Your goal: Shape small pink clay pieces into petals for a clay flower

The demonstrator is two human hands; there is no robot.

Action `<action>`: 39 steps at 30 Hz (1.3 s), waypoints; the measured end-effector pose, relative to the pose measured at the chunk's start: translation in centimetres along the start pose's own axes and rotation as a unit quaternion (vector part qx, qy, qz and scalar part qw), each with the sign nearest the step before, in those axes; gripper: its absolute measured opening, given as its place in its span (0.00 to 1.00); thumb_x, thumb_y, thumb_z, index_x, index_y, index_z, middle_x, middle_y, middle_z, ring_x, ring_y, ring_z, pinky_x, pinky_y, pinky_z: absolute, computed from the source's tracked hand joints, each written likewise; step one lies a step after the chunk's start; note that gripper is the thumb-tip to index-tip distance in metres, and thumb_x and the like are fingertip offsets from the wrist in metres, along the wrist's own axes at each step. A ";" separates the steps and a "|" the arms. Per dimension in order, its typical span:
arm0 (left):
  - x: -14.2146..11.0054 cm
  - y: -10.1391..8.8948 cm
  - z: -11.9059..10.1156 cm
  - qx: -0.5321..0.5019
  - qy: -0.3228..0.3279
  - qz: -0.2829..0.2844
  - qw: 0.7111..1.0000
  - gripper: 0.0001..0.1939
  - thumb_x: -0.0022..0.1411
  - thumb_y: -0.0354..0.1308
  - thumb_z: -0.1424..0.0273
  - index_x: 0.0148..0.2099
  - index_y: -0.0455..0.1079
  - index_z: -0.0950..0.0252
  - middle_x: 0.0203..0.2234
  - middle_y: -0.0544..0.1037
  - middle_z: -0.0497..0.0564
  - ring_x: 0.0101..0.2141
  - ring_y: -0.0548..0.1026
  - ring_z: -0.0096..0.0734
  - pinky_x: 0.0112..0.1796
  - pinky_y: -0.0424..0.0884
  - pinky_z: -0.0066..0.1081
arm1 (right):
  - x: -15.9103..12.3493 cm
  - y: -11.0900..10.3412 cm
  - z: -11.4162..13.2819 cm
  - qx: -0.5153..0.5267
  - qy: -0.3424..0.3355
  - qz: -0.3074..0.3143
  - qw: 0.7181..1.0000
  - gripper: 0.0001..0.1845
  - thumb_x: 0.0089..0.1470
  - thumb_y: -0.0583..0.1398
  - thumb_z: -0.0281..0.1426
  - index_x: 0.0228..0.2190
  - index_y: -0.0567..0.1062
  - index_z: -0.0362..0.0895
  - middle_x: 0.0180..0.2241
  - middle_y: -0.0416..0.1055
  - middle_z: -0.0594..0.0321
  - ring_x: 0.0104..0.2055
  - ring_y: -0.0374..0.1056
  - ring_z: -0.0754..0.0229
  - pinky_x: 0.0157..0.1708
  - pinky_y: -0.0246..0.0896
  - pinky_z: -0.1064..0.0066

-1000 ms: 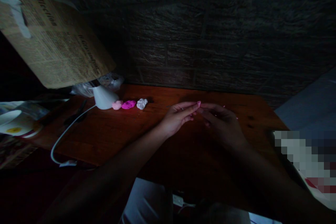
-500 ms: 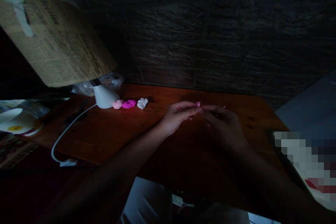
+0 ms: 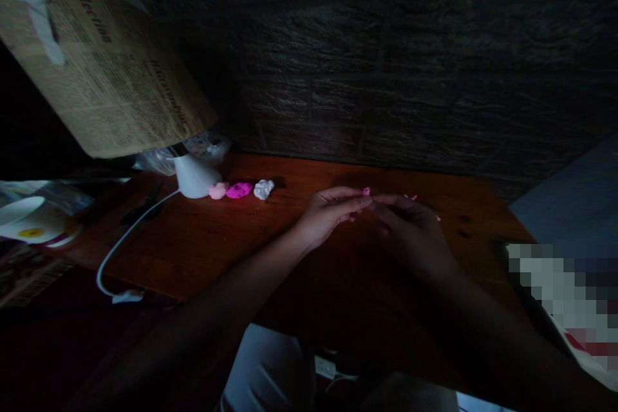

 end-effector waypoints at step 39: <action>0.1 -0.1 -0.1 0.006 0.023 0.041 0.999 0.13 0.44 0.76 0.67 0.34 0.81 0.63 0.35 0.83 0.50 0.31 0.75 0.21 0.31 0.65 0.24 | 0.2 -0.1 -0.1 0.027 0.016 0.001 0.999 0.14 0.43 0.72 0.43 0.31 0.83 0.47 0.26 0.73 0.65 0.24 0.58 0.67 0.23 0.54 0.73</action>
Point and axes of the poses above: each hand's wrist, its own x-axis towards the middle knuckle, its own y-axis out of the palm, z = x × y, the point moved 1 cm from there along x, towards the middle knuckle
